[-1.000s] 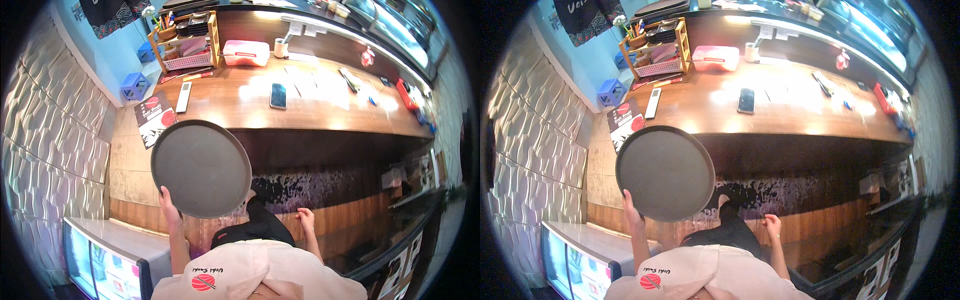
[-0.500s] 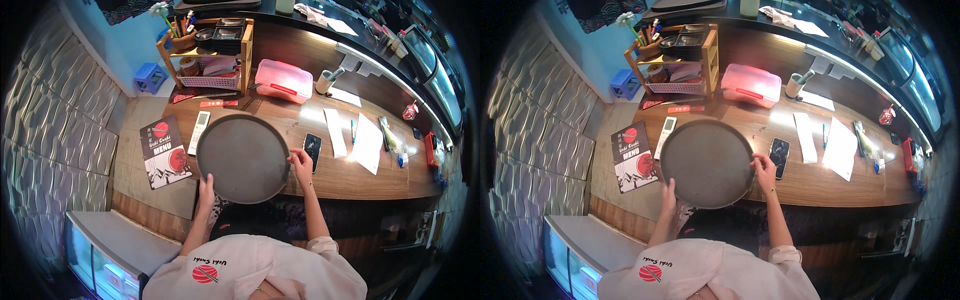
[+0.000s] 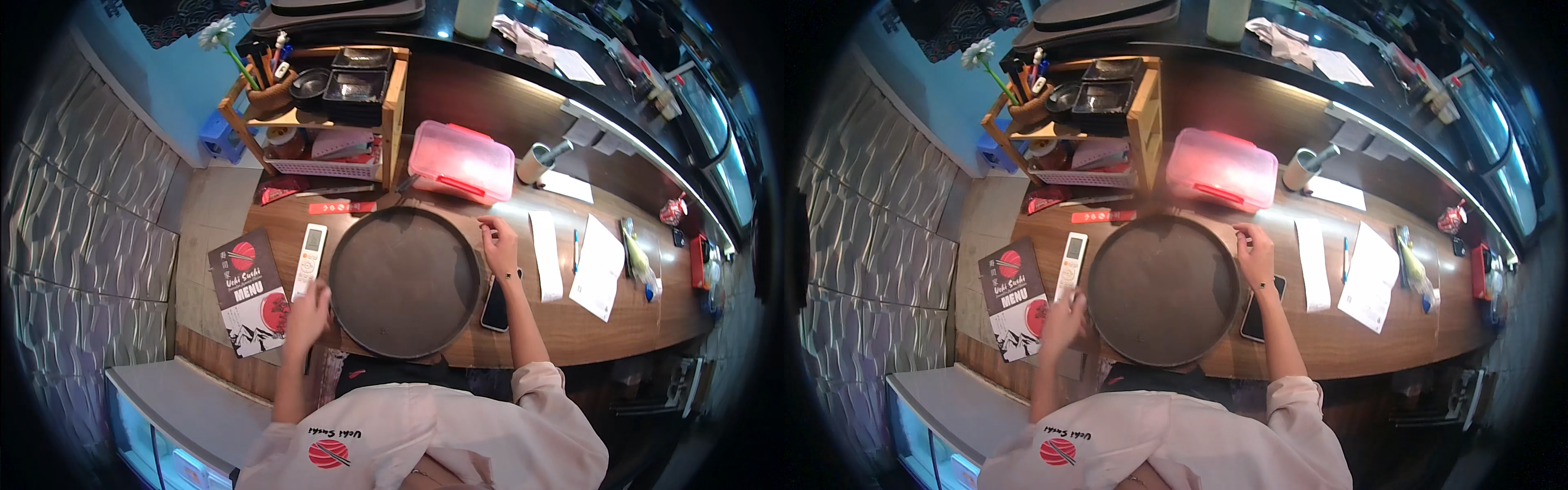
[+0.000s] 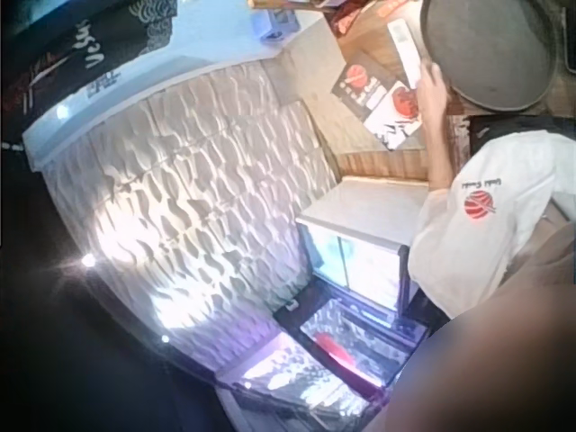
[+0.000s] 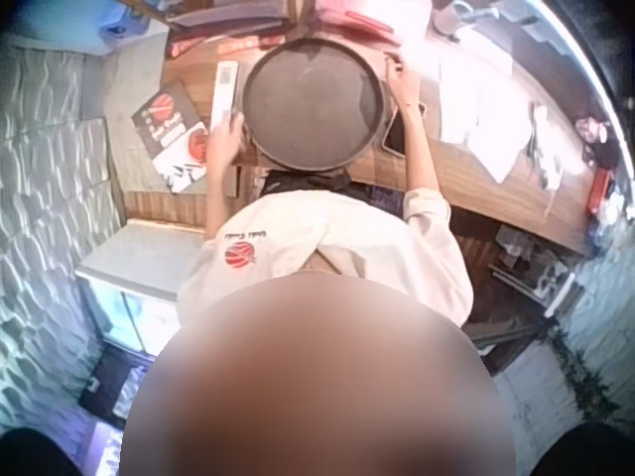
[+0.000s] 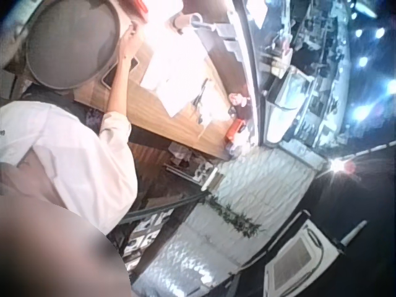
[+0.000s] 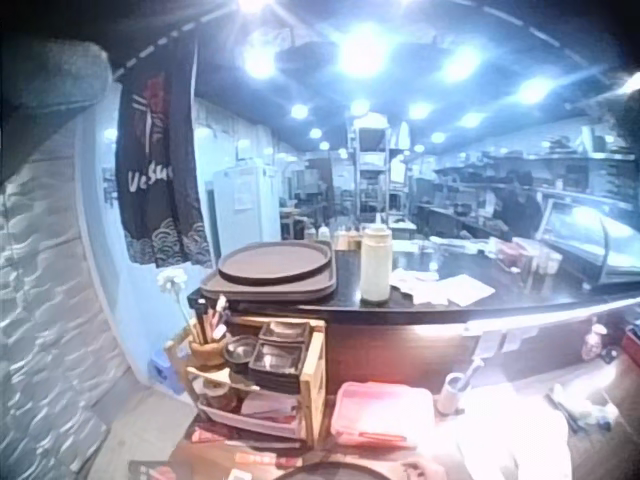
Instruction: The person carries a plate of food to a table and serves it to customers. They then return to the counter, prepare a small dish with wasabi and pickled ginger, and serve it to the same table. Finally, they return to the counter and handle a receipt.
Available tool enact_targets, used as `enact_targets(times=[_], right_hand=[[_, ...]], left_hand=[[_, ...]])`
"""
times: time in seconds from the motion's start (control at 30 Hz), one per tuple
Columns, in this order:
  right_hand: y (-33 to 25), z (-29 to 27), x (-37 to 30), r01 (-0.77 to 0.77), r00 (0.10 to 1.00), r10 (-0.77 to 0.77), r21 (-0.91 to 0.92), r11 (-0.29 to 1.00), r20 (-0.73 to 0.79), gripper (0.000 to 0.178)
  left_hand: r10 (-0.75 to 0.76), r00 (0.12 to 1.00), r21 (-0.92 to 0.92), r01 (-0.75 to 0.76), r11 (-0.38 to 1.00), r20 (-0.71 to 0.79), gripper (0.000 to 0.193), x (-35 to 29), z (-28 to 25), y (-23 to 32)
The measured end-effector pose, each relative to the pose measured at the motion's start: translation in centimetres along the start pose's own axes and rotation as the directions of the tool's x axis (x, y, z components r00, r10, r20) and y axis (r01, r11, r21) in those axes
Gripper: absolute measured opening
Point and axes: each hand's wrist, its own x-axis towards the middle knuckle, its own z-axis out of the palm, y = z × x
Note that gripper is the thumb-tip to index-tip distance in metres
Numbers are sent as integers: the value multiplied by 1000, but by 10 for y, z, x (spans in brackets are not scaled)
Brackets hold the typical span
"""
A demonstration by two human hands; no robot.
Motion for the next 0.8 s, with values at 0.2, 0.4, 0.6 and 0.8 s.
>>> enact_targets(times=[0.2, 0.4, 0.6, 0.8], right_hand=[[-9, 11, 7, -2, 995, -5, 71, 998, 104, 16], [15, -33, -32, -70, 997, 68, 41, 997, 37, 14], [47, -90, -92, -318, 935, 304, -51, 947, -184, 16], [92, -161, -122, -482, 792, 497, 136, 866, -355, 17]], left_hand=[[782, 475, 562, -546, 622, -403, 34, 180, -107, 85], [813, 557, 739, -475, 478, -168, 36, 281, -128, 128], [930, 361, 893, -391, 220, -71, 26, 304, -130, 104], [919, 235, 835, -389, 388, -317, 24, 308, -121, 103]])
